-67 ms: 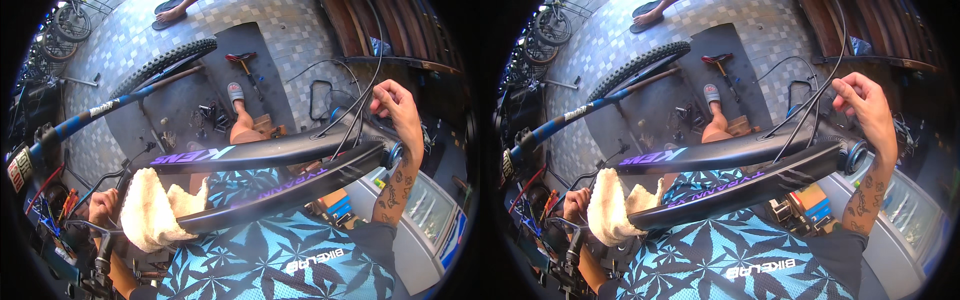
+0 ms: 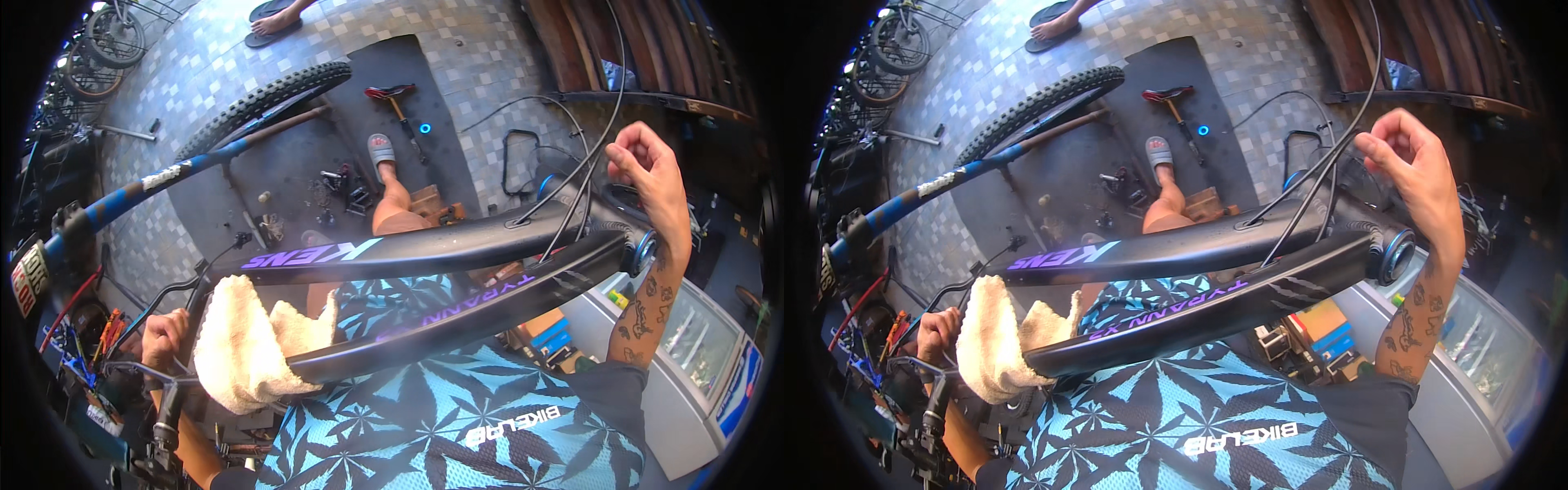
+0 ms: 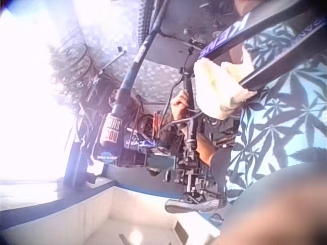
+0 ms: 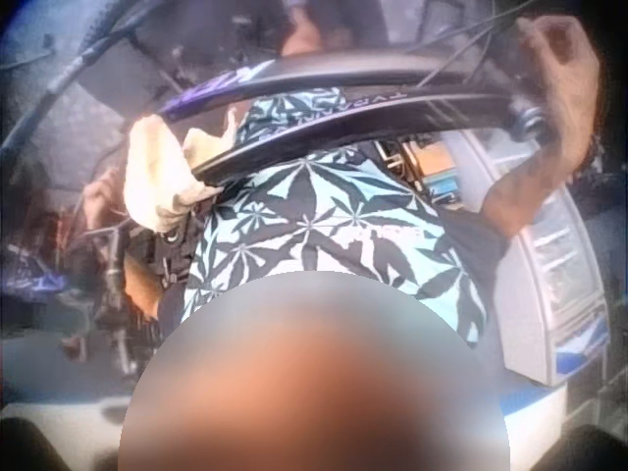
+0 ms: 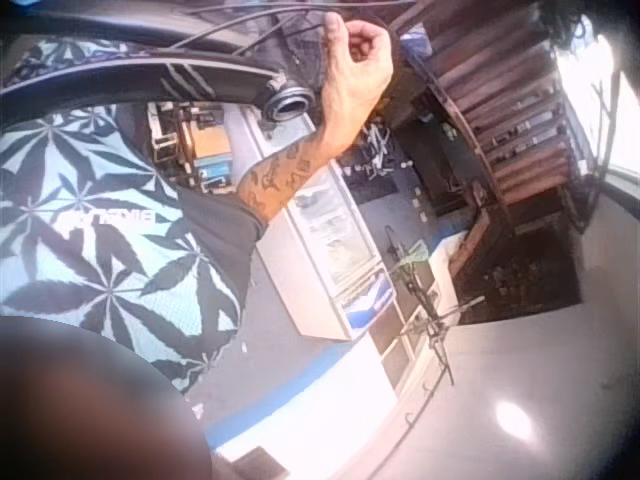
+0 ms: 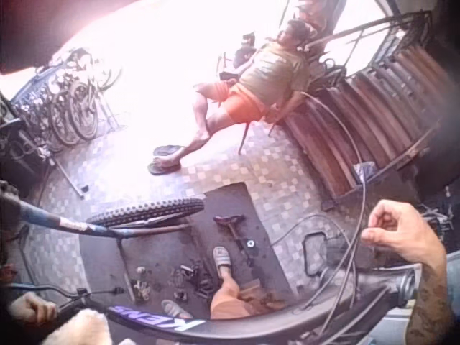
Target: The person works on a bicycle mounted on a repair stand, handling brake cables and small parts. They wipe the handlebar area with a cloth, thread a cable through the frame, and manipulate small components with their hands.
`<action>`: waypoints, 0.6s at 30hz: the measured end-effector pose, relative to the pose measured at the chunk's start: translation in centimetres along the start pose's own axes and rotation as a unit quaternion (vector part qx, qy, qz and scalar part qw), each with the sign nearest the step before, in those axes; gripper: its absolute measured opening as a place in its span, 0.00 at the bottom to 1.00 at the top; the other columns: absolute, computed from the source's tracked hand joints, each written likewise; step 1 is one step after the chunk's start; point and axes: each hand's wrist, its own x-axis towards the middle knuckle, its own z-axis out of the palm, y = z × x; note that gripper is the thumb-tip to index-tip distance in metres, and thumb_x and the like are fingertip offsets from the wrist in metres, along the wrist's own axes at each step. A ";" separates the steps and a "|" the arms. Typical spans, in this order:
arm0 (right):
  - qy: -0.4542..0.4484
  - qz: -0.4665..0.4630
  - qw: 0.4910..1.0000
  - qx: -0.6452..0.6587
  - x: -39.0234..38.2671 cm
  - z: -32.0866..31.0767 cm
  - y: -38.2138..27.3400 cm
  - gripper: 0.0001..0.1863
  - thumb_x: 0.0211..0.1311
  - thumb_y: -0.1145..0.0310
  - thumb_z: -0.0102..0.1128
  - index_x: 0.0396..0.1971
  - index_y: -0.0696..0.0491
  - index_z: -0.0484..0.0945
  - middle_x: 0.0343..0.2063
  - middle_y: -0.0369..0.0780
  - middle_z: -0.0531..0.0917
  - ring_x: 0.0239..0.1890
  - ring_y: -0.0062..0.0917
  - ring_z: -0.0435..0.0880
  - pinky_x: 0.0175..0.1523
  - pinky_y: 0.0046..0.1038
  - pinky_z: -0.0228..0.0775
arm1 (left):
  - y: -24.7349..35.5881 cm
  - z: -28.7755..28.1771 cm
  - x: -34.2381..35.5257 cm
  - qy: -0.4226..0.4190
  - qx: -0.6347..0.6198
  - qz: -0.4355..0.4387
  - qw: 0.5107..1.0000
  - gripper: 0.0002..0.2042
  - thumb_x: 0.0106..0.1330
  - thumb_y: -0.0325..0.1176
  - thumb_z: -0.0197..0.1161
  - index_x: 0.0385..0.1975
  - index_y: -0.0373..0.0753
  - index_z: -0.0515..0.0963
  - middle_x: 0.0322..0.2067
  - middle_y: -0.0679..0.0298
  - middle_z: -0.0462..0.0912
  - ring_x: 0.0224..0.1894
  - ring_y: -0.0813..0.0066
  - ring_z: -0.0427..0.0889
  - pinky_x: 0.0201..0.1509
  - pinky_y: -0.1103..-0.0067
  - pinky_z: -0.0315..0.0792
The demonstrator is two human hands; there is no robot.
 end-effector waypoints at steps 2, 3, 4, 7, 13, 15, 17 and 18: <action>0.072 -0.105 0.989 -0.076 -0.2 0.1 -0.8 0.16 0.61 0.67 0.75 0.44 0.53 0.79 0.41 0.32 0.83 0.44 0.17 0.81 0.54 0.23 0.72 | -0.5 -0.7 0.1 -0.015 0.018 0.008 1.000 0.31 0.64 0.62 0.71 0.12 0.43 0.71 0.16 0.69 0.72 0.24 0.74 0.65 0.35 0.75 0.57; 0.102 -0.250 0.958 -0.100 -0.1 0.4 -1.2 0.18 0.57 0.70 0.76 0.46 0.54 0.81 0.42 0.34 0.82 0.48 0.23 0.82 0.60 0.28 0.71 | -0.7 -1.2 0.2 -0.017 0.028 0.008 0.999 0.32 0.63 0.64 0.72 0.11 0.44 0.70 0.15 0.70 0.72 0.23 0.76 0.64 0.34 0.75 0.56; 0.049 -0.283 0.954 -0.086 -0.1 0.1 -2.0 0.18 0.54 0.71 0.78 0.45 0.54 0.82 0.42 0.35 0.82 0.48 0.24 0.82 0.59 0.29 0.72 | -1.1 -1.5 0.2 -0.016 0.030 0.011 0.999 0.32 0.62 0.64 0.72 0.10 0.44 0.70 0.14 0.70 0.71 0.22 0.76 0.63 0.34 0.75 0.55; -0.132 -0.285 0.945 -0.093 0.4 -0.9 -4.1 0.15 0.48 0.74 0.80 0.39 0.54 0.90 0.42 0.37 0.82 0.46 0.27 0.83 0.54 0.30 0.74 | -1.8 -2.6 0.1 0.003 0.048 0.013 0.999 0.33 0.61 0.63 0.73 0.09 0.44 0.67 0.11 0.72 0.67 0.19 0.79 0.59 0.35 0.75 0.54; -0.280 -0.293 0.898 -0.173 1.9 -0.4 -6.0 0.14 0.46 0.71 0.81 0.37 0.50 0.92 0.37 0.35 0.82 0.42 0.26 0.81 0.49 0.32 0.70 | -2.7 -3.3 -0.4 0.073 0.054 -0.023 0.996 0.32 0.61 0.51 0.73 0.10 0.44 0.56 0.13 0.75 0.57 0.22 0.82 0.53 0.48 0.76 0.57; -0.292 -0.304 0.892 -0.165 2.3 0.0 -6.5 0.12 0.48 0.70 0.80 0.35 0.49 0.92 0.31 0.34 0.84 0.36 0.26 0.80 0.46 0.31 0.68 | -2.8 -3.3 -0.7 0.100 0.053 -0.039 0.993 0.32 0.62 0.53 0.74 0.12 0.44 0.57 0.15 0.75 0.57 0.24 0.81 0.53 0.48 0.76 0.57; -0.332 -0.261 0.897 -0.133 2.6 -0.1 -7.2 0.10 0.49 0.71 0.79 0.35 0.49 0.92 0.27 0.34 0.84 0.32 0.24 0.80 0.44 0.30 0.67 | -3.0 -3.4 -1.0 0.114 0.060 -0.048 0.991 0.32 0.62 0.54 0.74 0.14 0.44 0.57 0.17 0.75 0.56 0.25 0.81 0.54 0.49 0.77 0.58; -0.361 -0.222 0.900 -0.106 2.6 -0.4 -7.6 0.06 0.57 0.73 0.75 0.35 0.55 0.89 0.27 0.37 0.84 0.29 0.28 0.81 0.37 0.28 0.71 | -3.1 -3.6 -1.1 0.116 0.065 -0.051 0.990 0.31 0.62 0.54 0.74 0.15 0.44 0.57 0.18 0.75 0.56 0.26 0.80 0.54 0.49 0.76 0.58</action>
